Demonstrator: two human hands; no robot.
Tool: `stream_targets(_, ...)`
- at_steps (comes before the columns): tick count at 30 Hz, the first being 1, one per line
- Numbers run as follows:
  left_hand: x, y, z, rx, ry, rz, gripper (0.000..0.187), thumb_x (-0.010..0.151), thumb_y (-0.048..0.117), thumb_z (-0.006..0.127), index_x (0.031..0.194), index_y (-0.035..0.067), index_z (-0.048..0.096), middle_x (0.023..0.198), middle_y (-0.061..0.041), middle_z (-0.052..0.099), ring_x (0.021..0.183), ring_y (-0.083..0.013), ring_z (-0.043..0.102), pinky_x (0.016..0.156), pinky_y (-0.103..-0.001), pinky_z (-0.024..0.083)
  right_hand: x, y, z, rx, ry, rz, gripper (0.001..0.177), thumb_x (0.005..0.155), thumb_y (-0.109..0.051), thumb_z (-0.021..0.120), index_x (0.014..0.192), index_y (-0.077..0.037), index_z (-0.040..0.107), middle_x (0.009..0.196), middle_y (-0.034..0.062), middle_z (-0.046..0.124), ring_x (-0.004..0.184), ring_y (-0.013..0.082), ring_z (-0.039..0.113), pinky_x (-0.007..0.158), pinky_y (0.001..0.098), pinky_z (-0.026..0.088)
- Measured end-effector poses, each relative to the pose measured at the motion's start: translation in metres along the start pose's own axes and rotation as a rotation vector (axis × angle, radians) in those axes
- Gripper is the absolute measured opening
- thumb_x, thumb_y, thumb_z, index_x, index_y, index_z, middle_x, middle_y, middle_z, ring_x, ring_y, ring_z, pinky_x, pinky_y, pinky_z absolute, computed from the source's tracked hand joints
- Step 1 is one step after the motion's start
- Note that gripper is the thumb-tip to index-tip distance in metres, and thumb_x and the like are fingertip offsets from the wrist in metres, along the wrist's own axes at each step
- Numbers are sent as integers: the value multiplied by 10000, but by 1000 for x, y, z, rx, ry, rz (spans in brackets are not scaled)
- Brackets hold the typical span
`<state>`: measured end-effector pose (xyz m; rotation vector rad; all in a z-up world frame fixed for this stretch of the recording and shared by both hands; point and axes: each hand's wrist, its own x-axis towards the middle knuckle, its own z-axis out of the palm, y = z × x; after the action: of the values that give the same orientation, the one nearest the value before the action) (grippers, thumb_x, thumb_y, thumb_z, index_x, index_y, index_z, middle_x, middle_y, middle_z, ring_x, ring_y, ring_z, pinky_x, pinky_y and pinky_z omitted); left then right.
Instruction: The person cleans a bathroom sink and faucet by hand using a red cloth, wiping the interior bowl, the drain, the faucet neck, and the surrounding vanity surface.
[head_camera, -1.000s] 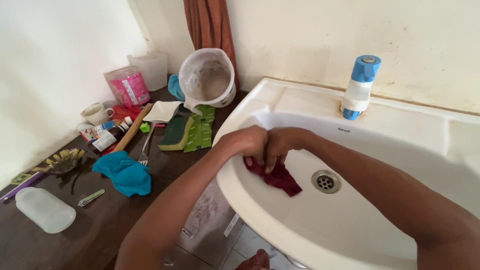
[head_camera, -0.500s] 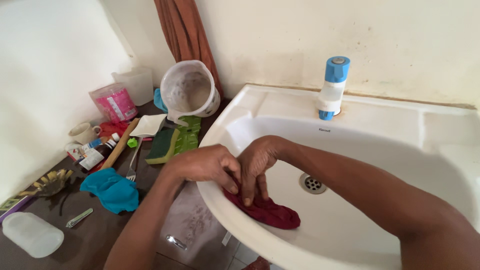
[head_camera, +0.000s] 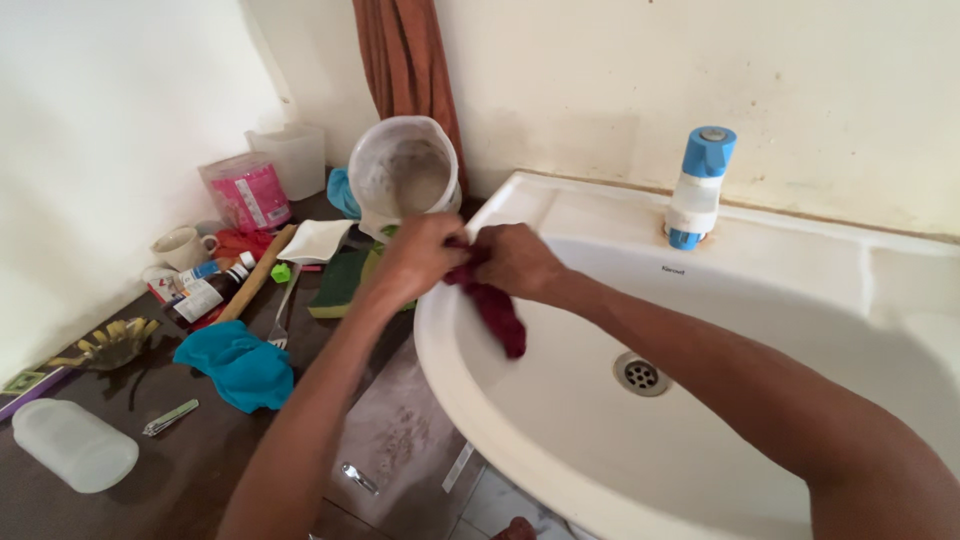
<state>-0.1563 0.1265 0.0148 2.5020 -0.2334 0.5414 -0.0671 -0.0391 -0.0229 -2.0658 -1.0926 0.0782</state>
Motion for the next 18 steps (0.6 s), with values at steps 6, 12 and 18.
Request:
stream_targets(6, 86, 7, 48, -115, 89, 22, 121, 774, -13, 650, 878, -43, 704, 845, -248, 739, 795, -355, 739, 702, -437, 576, 16, 26, -52, -740, 392, -76, 236, 849, -267, 730, 1025, -113, 755, 1091, 168, 658, 1042, 371, 635, 826, 501, 553)
stream_targets(12, 126, 25, 108, 189, -79, -15, 148, 787, -13, 618, 852, -27, 750, 947, -260, 716, 867, -391, 721, 768, -470, 580, 21, 59, -72, -974, 102, 204, 184, 915, -220, 651, 933, -108, 796, 1041, 126, 725, 1019, 344, 653, 783, 459, 571)
stream_targets(18, 108, 7, 89, 254, -16, -39, 149, 780, 25, 658, 868, 44, 777, 939, -205, 742, 895, -378, 700, 761, -488, 555, 21, 64, -70, -754, 72, 226, 166, 859, -183, 664, 923, -141, 812, 824, 134, 746, 810, 335, 717, 749, 446, 574)
